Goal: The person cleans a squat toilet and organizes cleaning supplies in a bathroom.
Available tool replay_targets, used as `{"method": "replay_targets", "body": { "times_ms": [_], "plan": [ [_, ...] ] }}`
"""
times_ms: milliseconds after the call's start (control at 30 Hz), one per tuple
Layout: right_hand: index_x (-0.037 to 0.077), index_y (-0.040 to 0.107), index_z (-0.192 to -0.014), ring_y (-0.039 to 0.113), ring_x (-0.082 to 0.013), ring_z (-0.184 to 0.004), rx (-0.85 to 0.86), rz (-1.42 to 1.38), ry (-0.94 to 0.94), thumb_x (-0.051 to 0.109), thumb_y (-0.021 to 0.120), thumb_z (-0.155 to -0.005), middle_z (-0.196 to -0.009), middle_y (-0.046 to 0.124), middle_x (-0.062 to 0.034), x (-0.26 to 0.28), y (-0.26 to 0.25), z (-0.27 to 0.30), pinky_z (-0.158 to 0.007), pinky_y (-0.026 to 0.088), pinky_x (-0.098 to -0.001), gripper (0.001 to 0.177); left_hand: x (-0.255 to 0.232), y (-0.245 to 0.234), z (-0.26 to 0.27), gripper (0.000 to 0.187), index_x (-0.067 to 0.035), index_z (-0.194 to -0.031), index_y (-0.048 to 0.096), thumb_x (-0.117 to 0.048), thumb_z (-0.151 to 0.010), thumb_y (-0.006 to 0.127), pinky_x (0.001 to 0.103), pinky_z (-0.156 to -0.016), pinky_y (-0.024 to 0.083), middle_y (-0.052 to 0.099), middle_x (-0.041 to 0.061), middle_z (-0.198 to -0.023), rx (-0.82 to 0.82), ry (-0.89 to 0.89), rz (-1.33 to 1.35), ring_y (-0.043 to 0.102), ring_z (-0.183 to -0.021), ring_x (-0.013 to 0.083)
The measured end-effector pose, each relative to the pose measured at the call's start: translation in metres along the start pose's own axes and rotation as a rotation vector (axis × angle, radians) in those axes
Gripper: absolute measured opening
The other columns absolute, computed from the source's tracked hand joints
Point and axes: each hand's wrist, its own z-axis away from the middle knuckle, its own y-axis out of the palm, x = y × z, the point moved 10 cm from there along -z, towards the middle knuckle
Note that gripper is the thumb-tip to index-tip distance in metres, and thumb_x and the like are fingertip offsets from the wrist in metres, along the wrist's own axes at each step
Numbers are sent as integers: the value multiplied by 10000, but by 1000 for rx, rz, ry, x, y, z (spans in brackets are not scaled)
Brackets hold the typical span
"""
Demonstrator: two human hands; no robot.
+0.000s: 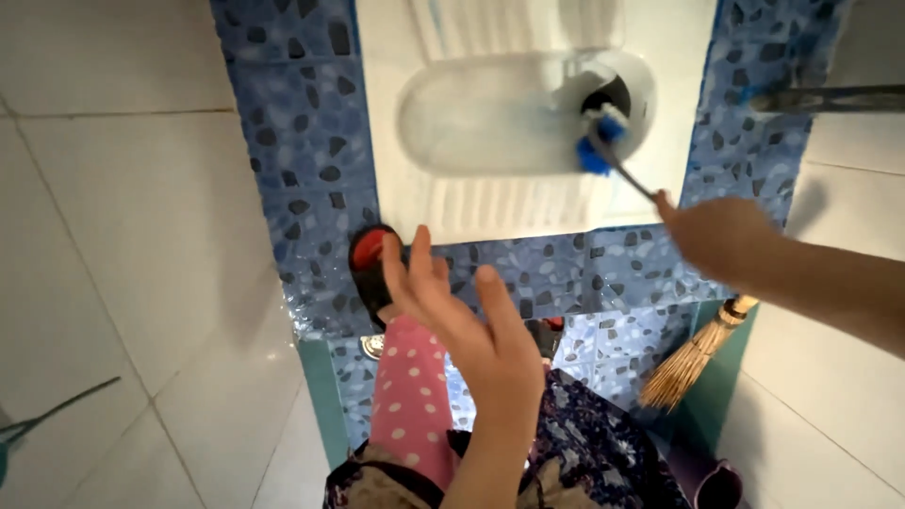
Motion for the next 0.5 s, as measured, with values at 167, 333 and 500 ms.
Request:
{"method": "replay_targets", "body": {
  "times_ms": [167, 333, 500],
  "plan": [
    [103, 209, -1591, 732, -354, -740, -178, -375, -188, 139, 548, -935, -852, 742, -163, 64, -56, -25, -629, 571, -494, 740, 2, -2, 2, 529, 40, -1551, 328, -235, -1117, 453, 554, -1272, 322, 147, 244, -1695, -26, -26, 26, 300, -1554, 394],
    [58, 158, -1587, 716, -433, -848, -185, -930, -254, 127, 593, -866, -929, 713, -267, 160, -112, -11, -739, 564, -521, 845, 1, -7, 1, 546, 39, -1568, 291, -243, -1127, 447, 554, -1280, 333, 101, 245, -1702, -39, -7, -11, 280, -1576, 391],
    [69, 185, -1543, 635, -359, -786, -280, -1728, -240, 166, 654, -874, -918, 636, -184, 250, -87, -59, -679, 526, -486, 822, 0, -4, -5, 562, 57, -1583, 233, -230, -1139, 423, 552, -1267, 334, 60, 261, -1699, -33, 23, -74, 221, -1599, 407]
  ]
}}
